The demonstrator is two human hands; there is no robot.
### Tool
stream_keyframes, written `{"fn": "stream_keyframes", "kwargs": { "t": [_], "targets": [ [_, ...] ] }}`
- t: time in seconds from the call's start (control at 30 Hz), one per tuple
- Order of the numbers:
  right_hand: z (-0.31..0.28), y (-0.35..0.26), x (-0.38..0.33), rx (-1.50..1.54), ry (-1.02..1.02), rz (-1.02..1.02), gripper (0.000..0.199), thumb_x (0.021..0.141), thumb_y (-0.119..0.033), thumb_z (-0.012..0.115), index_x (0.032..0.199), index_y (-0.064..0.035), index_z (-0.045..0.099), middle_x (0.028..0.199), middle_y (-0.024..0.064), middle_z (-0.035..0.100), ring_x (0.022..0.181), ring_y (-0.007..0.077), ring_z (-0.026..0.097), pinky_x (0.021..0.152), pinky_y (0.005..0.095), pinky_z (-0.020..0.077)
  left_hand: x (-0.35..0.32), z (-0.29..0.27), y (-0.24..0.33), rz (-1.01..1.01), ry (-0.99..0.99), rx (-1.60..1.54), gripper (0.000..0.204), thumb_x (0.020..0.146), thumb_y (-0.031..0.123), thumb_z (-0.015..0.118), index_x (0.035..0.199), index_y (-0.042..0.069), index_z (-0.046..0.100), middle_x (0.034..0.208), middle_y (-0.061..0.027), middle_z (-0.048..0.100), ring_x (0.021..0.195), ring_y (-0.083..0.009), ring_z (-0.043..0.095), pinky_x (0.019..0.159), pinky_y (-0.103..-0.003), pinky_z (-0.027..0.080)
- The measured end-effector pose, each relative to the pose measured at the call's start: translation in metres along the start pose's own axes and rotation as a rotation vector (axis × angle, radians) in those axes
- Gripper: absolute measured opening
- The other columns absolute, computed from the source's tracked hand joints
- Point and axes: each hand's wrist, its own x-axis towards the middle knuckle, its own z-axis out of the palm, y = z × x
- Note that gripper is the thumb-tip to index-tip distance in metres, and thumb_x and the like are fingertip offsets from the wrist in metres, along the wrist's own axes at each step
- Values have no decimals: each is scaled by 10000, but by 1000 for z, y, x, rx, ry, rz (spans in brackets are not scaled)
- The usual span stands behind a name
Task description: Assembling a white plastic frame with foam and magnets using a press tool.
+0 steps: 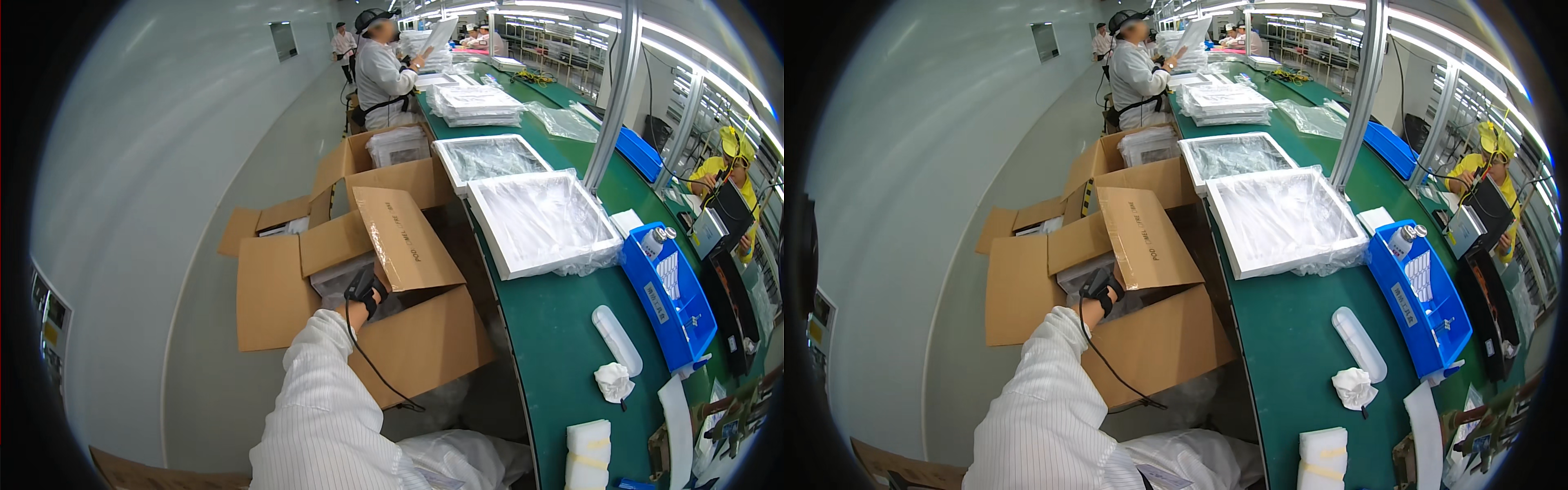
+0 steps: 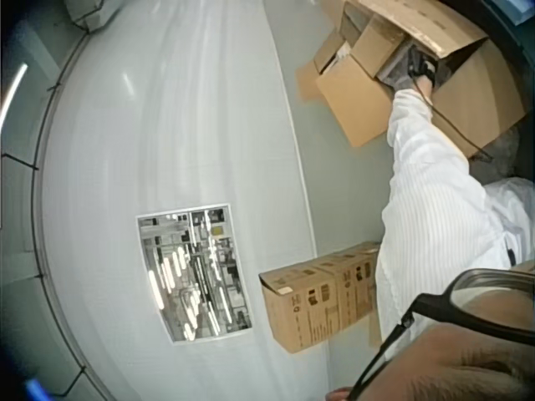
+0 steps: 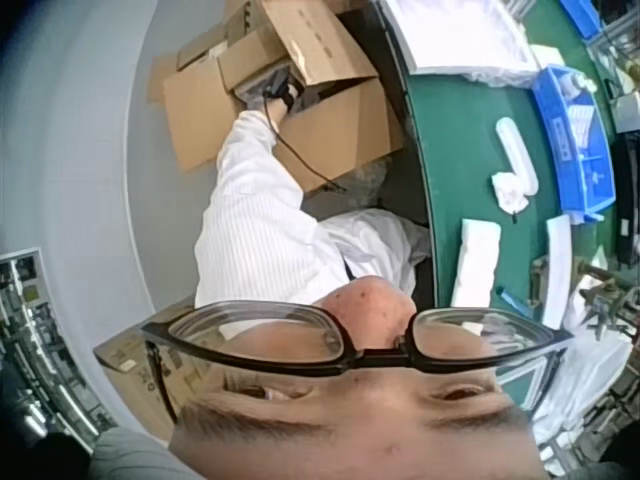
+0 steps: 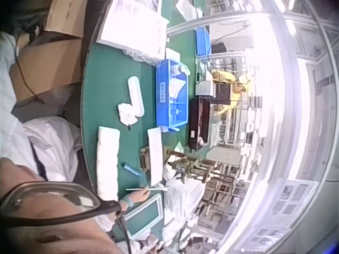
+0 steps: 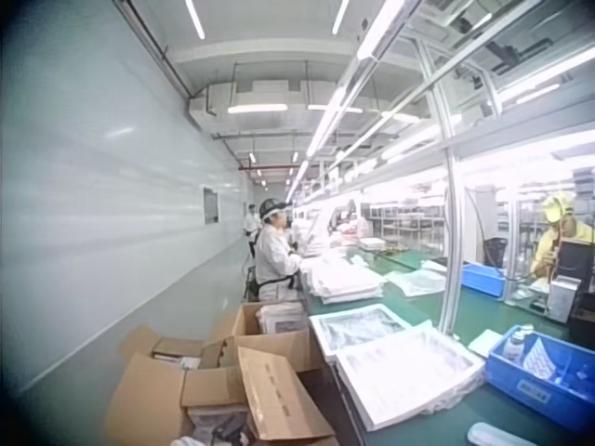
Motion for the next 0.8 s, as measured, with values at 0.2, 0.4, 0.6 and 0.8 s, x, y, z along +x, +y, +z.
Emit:
{"fn": "stream_keyframes", "kwargs": {
  "t": [0.2, 0.4, 0.6, 0.8],
  "targets": [
    [8, 28, 9, -8, -8, 24, 344, 971, -253, 584, 907, 82, 626, 789, 184, 611, 687, 270, 502, 670, 414, 437, 29, -15, 27, 75, 433, 116, 616, 885, 279, 577, 1402, -20, 426, 1361, -207, 514, 1291, -368, 459, 1096, -549, 306],
    [1, 22, 9, -79, -1, -72, 320, 985, -236, 547, 954, 66, 647, 838, 178, 608, 701, 275, 517, 670, 404, 444, 32, -49, 23, 53, 496, -162, 676, 823, 192, 593, 1435, -10, 391, 1419, -203, 440, 1367, -374, 361, 1146, -566, 236],
    [-3, 25, 6, -344, -52, -361, 320, 994, -232, 525, 972, 58, 657, 852, 172, 607, 703, 278, 531, 666, 401, 447, 77, -134, -70, 73, 373, -154, 715, 818, 205, 622, 1472, 70, 368, 1526, -163, 349, 1429, -371, 290, 1167, -577, 207],
    [12, 56, 14, 474, 19, -847, 311, 1003, -225, 489, 1025, 19, 682, 871, 165, 604, 709, 279, 558, 650, 411, 455, 79, -127, -75, -55, 66, 18, 1000, 725, 543, 732, 1524, 116, 308, 1602, -179, 224, 1480, -361, 207, 1183, -595, 138]
  ]
}}
